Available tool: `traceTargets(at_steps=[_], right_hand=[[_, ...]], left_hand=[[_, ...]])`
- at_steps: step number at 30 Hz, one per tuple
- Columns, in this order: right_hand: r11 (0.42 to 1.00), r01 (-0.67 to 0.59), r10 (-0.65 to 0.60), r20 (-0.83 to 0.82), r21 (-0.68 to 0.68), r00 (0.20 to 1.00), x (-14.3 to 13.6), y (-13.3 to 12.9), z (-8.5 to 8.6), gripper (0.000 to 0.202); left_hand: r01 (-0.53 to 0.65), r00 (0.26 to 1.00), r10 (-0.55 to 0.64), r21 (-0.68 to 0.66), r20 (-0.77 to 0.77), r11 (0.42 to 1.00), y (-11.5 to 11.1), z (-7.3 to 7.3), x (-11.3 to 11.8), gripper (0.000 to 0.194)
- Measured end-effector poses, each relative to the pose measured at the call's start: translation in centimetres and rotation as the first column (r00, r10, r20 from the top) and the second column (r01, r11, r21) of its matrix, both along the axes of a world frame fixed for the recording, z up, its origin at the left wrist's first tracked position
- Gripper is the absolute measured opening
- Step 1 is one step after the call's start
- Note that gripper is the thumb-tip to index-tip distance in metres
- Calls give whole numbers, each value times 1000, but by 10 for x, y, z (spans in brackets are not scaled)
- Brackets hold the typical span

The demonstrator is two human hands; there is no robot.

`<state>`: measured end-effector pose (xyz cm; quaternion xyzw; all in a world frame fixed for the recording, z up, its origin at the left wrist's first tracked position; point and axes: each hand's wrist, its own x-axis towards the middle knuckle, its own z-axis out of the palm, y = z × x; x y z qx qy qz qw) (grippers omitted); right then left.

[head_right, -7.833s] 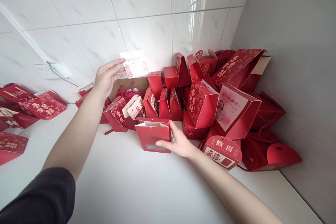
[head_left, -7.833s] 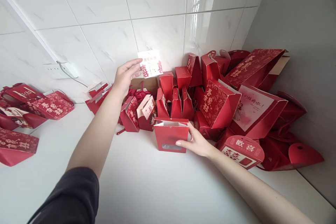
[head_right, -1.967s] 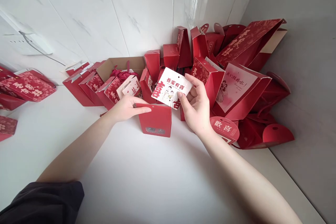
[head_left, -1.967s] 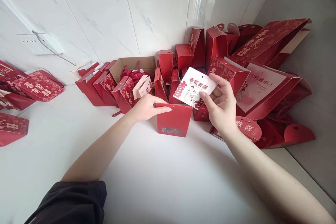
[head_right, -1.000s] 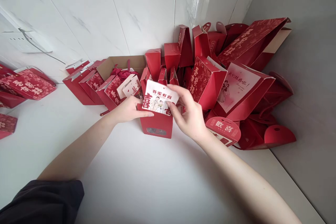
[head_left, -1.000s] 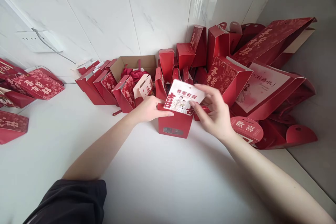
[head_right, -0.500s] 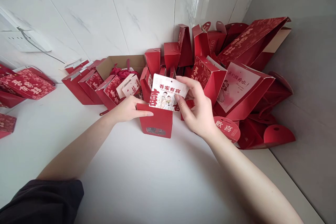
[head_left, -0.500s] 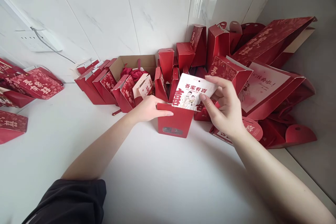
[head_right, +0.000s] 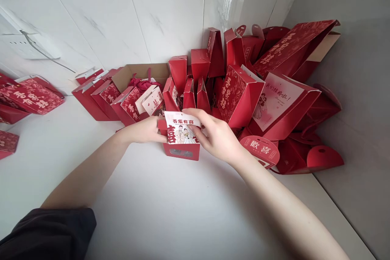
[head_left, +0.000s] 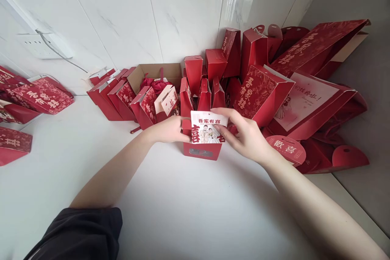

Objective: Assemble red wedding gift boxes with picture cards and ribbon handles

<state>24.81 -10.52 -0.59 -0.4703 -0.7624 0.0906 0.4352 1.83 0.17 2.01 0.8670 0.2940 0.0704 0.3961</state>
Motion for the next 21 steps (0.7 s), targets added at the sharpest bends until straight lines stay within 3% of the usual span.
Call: traceTargets(at_steps=[5, 7, 11, 15, 17, 21], right_hand=[[1000, -22, 23, 146, -12, 989, -7, 2, -6, 34], [1000, -27, 28, 140, -12, 990, -7, 4, -8, 33], [999, -54, 55, 122, -7, 991, -7, 6, -11, 28], [998, -59, 59, 122, -5, 991, -6, 7, -13, 27], [998, -59, 60, 121, -12, 991, -5, 7, -13, 27], [997, -68, 71, 116, -27, 991, -4, 8, -14, 27]], left_hand=[[82, 993, -77, 48, -89, 995, 4, 16, -14, 79], [88, 993, -82, 80, -82, 993, 3, 24, -18, 82], [118, 993, -118, 86, -3, 989, -5, 33, -17, 57], [-10, 990, -24, 238, 142, 971, -14, 28, -8, 32], [-70, 980, 12, 287, 198, 955, -15, 23, -4, 28], [-90, 959, 13, 259, 283, 962, -14, 16, 0, 26]])
